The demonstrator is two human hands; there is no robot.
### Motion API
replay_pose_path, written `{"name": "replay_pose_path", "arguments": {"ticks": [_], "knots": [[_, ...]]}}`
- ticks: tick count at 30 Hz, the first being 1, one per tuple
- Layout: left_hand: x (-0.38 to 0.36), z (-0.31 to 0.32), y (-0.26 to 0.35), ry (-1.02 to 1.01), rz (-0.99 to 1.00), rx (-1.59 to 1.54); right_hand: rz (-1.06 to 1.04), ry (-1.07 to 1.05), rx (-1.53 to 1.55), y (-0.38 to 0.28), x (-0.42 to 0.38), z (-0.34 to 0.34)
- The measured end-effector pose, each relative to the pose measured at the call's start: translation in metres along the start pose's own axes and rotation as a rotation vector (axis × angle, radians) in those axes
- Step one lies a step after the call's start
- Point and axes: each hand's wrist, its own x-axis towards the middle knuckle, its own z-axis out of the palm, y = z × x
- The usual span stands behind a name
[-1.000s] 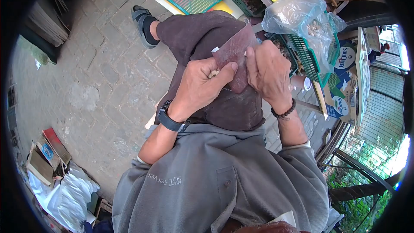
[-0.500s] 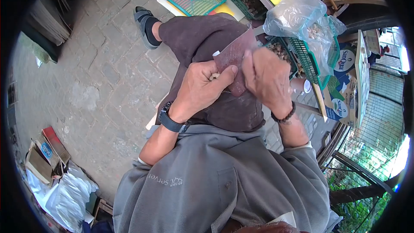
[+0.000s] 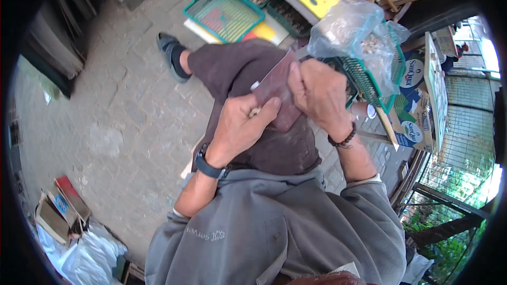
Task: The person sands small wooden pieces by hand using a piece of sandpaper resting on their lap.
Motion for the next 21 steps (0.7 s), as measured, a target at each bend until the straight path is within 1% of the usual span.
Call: {"name": "replay_pose_path", "arguments": {"ticks": [2,3,4,5,6,7,9,11,13,15,19,21], "knots": [[0.001,0.001,-0.001,0.012,0.061,-0.004,-0.092,-0.064,-0.136,-0.01,-0.004,-0.004],[0.0,0.001,-0.001,0.038,0.076,-0.024,-0.098,-0.042,-0.153,-0.013,-0.007,-0.006],[-0.001,-0.001,-0.002,0.032,0.099,-0.017,-0.092,-0.052,-0.028,-0.016,-0.011,-0.007],[-0.001,-0.002,-0.004,0.024,0.055,-0.007,-0.088,-0.064,0.097,-0.015,-0.012,-0.006],[-0.001,-0.002,-0.005,0.015,0.007,0.002,-0.106,-0.043,-0.02,-0.007,-0.009,-0.006],[0.0,0.0,-0.005,0.007,0.023,0.007,-0.105,-0.029,-0.033,0.004,-0.003,-0.004],[0.0,0.002,-0.002,0.011,0.034,-0.041,0.042,0.033,-0.117,0.027,0.01,0.0],[0.001,0.0,0.0,0.005,0.044,-0.061,0.199,0.145,-0.097,0.055,0.014,-0.002],[0.0,0.0,-0.002,0.018,0.019,-0.105,0.3,0.27,0.066,0.071,0.026,-0.027],[0.001,-0.003,-0.002,0.004,0.03,-0.089,0.399,0.313,0.158,0.1,0.038,-0.044],[0.003,-0.004,0.003,-0.011,-0.007,-0.1,0.343,0.305,0.071,0.183,0.067,-0.043],[0.004,-0.004,0.004,-0.013,-0.02,-0.104,0.239,0.292,-0.056,0.225,0.084,-0.032]]}}
